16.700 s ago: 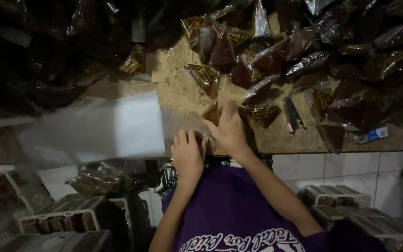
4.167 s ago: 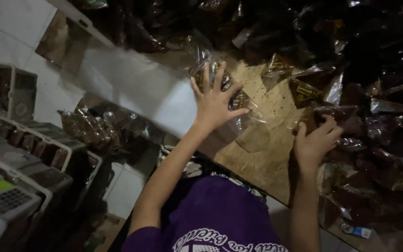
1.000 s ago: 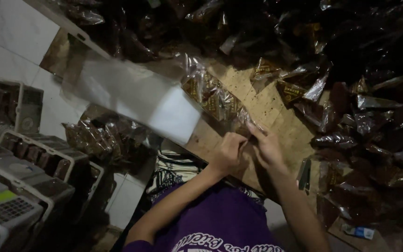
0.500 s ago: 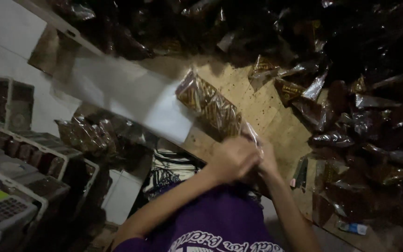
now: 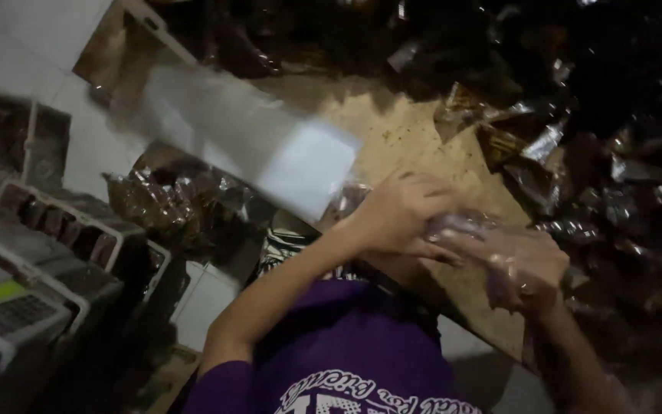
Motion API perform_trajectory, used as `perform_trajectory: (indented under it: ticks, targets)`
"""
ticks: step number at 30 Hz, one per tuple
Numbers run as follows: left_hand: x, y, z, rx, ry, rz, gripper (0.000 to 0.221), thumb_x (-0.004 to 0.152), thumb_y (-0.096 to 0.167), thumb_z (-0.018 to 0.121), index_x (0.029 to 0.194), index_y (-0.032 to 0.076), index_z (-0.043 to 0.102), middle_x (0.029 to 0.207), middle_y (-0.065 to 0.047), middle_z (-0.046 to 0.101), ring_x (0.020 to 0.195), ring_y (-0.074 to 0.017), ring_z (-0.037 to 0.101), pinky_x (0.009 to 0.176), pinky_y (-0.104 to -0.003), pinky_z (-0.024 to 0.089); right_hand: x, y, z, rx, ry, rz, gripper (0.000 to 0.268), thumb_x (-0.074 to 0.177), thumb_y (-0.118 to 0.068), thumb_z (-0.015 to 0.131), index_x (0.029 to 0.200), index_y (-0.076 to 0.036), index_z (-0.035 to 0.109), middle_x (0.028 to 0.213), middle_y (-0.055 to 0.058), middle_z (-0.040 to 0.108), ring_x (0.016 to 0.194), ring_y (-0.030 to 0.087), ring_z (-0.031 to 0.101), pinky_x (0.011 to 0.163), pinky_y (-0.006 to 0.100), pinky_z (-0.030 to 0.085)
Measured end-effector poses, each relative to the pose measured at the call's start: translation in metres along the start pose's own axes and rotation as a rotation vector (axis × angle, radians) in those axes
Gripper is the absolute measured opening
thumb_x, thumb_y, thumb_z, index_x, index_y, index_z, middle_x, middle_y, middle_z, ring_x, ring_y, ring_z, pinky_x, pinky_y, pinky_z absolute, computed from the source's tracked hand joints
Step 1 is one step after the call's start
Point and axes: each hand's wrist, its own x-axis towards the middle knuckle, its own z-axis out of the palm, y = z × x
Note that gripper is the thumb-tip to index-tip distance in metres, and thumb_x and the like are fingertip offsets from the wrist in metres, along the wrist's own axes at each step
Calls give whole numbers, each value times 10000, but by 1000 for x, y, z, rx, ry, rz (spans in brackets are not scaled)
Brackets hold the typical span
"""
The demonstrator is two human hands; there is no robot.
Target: Packaging small triangular bread packets into a larger plastic bag and sealing it with a stapler
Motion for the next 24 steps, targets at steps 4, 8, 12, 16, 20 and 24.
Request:
perform_trajectory:
  ticks: [4,8,12,16,20,24]
  targets:
    - [-24,-17,34,-587,112,-54,470,657,422,938,1050,210,793,953,-29,775,849,-251,765,746,-315,633,30,-36,-57,43,13,132,493,757,-145,623,1232,-100,498,1235,172,615,867,222,715,696,291,648]
    - [-37,5,9,-279,67,-114,492,768,531,816,1124,195,768,1021,-55,810,630,-112,626,506,-222,538,68,-79,-70,221,-73,345,1467,366,-86,887,1646,-204,182,1589,205,428,1040,263,649,785,299,660]
    - [-23,19,1,-266,39,-46,319,892,419,737,1055,150,786,1072,-63,802,768,-151,744,543,-242,595,39,-46,-70,-301,-424,169,88,886,-212,710,908,-143,760,638,-5,619,577,115,532,569,261,466]
    - [-46,9,31,-504,62,-162,482,795,464,829,1225,297,689,1266,23,742,1001,-134,681,859,-268,584,15,-23,-52,-186,-150,-54,165,910,-200,645,789,-102,700,602,25,592,507,137,518,477,285,464]
    - [-53,8,38,-707,210,-232,351,742,299,868,1032,130,765,1207,-88,733,983,-183,725,865,-296,657,-9,12,-52,-950,-784,770,130,988,-371,629,916,-360,736,868,-101,660,622,57,568,550,209,528]
    - [-50,16,29,-665,147,-224,153,829,273,828,963,212,784,1192,-10,760,912,-112,683,801,-232,604,-8,-5,-62,-737,-688,754,32,908,-269,673,936,-269,657,874,-26,672,559,89,576,468,224,524]
